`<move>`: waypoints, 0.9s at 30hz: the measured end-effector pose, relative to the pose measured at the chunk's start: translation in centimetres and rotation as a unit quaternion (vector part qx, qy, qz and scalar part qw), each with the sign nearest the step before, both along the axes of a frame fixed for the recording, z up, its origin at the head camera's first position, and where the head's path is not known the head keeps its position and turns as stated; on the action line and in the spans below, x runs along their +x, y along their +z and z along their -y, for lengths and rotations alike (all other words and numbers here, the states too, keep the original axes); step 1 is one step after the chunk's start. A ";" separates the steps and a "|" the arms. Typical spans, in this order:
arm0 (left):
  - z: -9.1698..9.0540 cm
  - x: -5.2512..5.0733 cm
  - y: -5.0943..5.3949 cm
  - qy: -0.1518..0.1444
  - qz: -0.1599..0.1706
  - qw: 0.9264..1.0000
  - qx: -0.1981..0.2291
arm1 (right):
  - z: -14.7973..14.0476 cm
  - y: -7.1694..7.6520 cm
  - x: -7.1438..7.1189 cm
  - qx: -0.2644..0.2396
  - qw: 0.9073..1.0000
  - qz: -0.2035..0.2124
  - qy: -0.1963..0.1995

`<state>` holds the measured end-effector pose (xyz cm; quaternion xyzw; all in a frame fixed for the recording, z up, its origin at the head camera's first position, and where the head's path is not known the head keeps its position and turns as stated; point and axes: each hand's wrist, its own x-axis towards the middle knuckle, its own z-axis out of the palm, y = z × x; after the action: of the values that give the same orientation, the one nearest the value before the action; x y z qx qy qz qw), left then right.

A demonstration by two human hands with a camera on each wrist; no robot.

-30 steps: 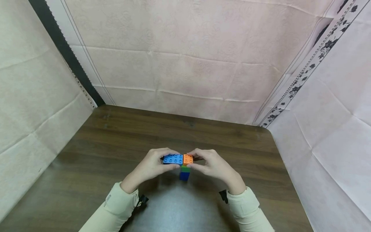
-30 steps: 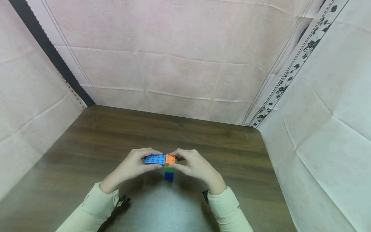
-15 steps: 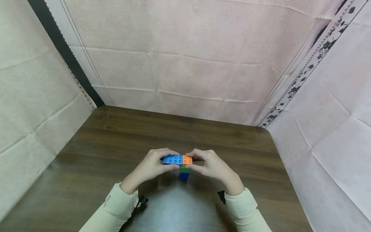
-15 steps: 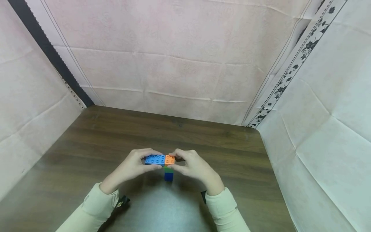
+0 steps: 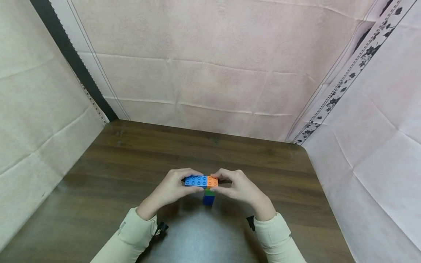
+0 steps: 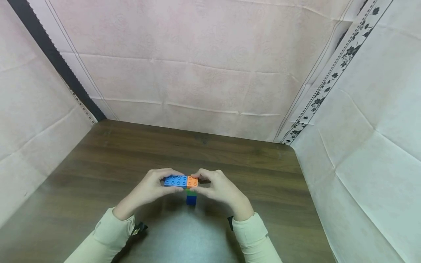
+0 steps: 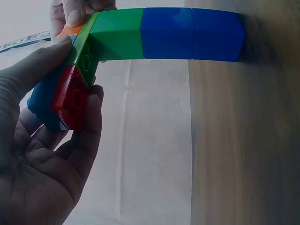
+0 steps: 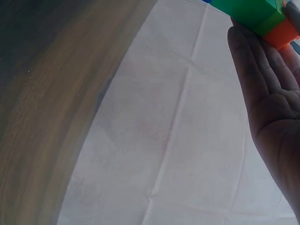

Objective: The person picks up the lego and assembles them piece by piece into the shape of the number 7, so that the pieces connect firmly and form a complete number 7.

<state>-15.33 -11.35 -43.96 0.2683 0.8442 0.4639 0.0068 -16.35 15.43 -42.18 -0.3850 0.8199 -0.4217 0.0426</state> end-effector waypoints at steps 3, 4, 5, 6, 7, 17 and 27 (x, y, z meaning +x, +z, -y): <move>0.0 0.0 0.0 0.000 -0.002 1.000 -0.001 | 0.0 -0.1 0.0 -0.001 1.000 0.011 -0.003; -0.1 0.0 0.0 -0.001 -0.002 1.000 -0.001 | 0.0 -0.2 0.0 -0.001 1.000 0.014 -0.004; -0.1 0.0 0.0 -0.001 -0.001 1.000 0.000 | 0.0 -0.2 0.0 -0.002 1.000 0.017 -0.004; -0.1 0.1 -0.1 -0.001 -0.001 1.000 0.000 | 0.1 -0.2 0.0 -0.002 1.000 0.019 -0.004; 0.0 0.1 -0.1 0.000 -0.001 1.000 0.001 | 0.1 -0.2 0.0 -0.003 1.000 0.021 -0.003; 0.0 0.0 -0.1 -0.001 -0.010 1.000 0.002 | 0.1 -1.0 0.0 -0.018 1.000 0.009 -0.013; 1.4 0.0 -0.4 -0.044 -0.004 0.999 -0.003 | -0.3 -2.0 -0.4 -0.027 1.000 -0.002 -0.005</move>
<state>-15.32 -12.78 -44.31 0.3068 0.8331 0.4596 0.0246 -16.78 15.72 -44.18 -0.3822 0.8101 -0.4436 0.0284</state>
